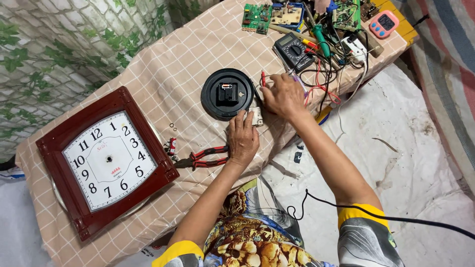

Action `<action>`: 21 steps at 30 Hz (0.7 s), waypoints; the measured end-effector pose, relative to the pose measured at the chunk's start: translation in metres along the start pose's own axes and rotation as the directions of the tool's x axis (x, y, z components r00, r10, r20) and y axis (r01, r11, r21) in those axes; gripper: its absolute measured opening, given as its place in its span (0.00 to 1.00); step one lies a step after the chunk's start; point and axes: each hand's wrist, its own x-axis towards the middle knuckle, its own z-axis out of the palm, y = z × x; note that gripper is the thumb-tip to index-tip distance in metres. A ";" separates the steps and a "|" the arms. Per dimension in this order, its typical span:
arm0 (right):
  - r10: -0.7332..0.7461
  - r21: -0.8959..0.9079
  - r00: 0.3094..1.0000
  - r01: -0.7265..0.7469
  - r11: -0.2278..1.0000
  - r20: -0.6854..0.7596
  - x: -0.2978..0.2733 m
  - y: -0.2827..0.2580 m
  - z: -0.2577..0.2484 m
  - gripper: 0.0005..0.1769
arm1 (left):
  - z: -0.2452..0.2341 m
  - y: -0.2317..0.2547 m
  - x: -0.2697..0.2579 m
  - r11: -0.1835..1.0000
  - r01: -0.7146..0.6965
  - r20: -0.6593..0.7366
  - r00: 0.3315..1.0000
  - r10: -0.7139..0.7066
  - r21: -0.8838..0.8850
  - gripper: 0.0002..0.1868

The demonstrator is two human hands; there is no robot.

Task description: The person works on a disassembled wall clock mechanism placed on a table. They use a multimeter to test the electrical connections on the clock's circuit board and then use a soldering iron to solder components on the board.

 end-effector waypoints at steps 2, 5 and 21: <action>0.048 -0.077 0.996 -0.042 0.996 0.070 0.002 -0.002 0.012 0.22 | -0.002 0.002 0.000 1.000 0.000 0.001 1.000 0.000 -0.009 0.28; 0.108 -0.133 0.988 -0.092 0.987 0.111 0.007 -0.003 0.027 0.19 | -0.002 0.001 0.000 1.000 0.005 0.003 1.000 -0.005 -0.023 0.28; 0.128 0.309 0.807 -0.361 0.880 0.576 0.064 -0.041 -0.120 0.23 | -0.005 0.003 0.002 0.999 0.025 0.000 1.000 -0.025 -0.034 0.28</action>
